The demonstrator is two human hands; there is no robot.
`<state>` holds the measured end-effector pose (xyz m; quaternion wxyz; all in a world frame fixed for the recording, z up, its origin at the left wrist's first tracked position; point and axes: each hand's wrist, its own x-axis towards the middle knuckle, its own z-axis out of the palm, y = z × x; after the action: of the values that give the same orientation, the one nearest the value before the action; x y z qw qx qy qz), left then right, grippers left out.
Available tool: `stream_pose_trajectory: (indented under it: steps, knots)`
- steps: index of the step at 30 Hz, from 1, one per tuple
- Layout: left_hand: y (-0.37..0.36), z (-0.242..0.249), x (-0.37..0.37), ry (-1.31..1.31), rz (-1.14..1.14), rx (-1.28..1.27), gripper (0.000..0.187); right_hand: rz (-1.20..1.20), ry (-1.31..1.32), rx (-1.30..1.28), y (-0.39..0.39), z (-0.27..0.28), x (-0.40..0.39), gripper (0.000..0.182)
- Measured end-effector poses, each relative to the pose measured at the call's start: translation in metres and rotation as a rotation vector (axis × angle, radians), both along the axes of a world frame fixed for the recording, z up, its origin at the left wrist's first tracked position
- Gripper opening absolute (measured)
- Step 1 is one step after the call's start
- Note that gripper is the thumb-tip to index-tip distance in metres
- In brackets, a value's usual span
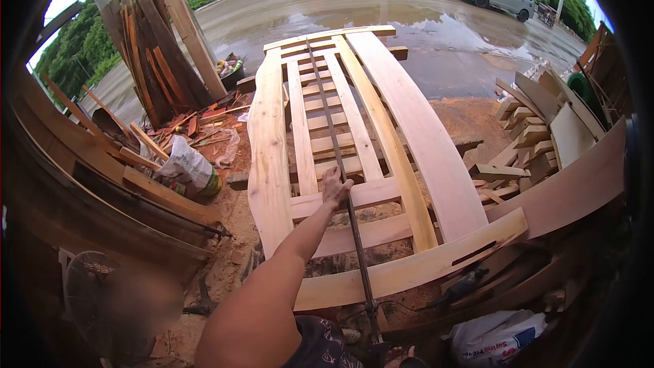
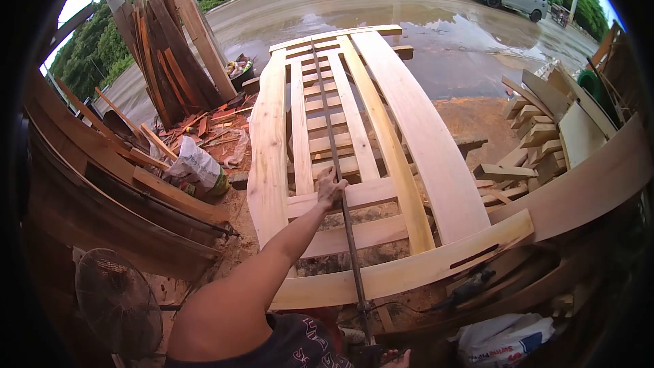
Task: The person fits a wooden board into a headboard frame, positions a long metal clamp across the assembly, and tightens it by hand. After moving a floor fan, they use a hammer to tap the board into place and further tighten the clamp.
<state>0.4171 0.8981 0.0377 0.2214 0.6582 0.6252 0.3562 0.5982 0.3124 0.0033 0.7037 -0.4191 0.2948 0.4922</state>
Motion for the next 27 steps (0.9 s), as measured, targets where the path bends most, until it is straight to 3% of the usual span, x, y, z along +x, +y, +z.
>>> stream_pose_trajectory:
  steps: [1, 2, 4, 6, 11, 14, 18, 21, 25, 27]
  knots:
    - [-0.001, -0.005, 0.0, 0.012, -0.005, -0.002, 0.062, -0.057, -0.081, 0.003, 0.005, 0.015, 0.008, 0.025]
    - [0.007, -0.019, -0.002, 0.002, -0.014, 0.001, 0.061, -0.25, -0.204, -0.209, 0.012, 0.021, 0.024, 0.036]
    - [0.004, -0.011, -0.002, 0.066, -0.01, -0.007, 0.059, -0.192, -0.507, -0.182, 0.033, 0.095, 0.025, 0.046]
    - [0.004, -0.008, -0.004, 0.109, -0.059, -0.028, 0.059, -0.027, -0.622, -0.099, 0.027, 0.136, 0.008, 0.056]
    - [0.007, -0.01, -0.006, 0.062, -0.132, -0.032, 0.066, 0.313, -0.918, -0.028, -0.027, 0.142, -0.057, 0.065]
    - [0.005, -0.012, -0.009, 0.053, -0.133, -0.031, 0.065, 0.676, -0.921, -0.158, -0.037, 0.141, -0.083, 0.069]
    - [-0.003, -0.005, -0.004, 0.03, -0.1, -0.046, 0.059, 1.004, -0.698, -0.494, -0.021, 0.132, -0.083, 0.077]
    - [-0.004, 0.003, -0.004, 0.023, -0.119, -0.089, 0.062, 0.589, -0.316, -0.493, -0.036, 0.091, -0.073, 0.081]
    - [-0.006, 0.006, -0.004, 0.04, -0.124, -0.121, 0.071, 0.355, 0.103, -0.395, -0.001, 0.09, -0.056, 0.084]
    - [-0.004, 0.003, -0.006, 0.064, -0.135, -0.133, 0.075, 0.308, 0.076, -0.348, 0.02, 0.091, -0.055, 0.067]
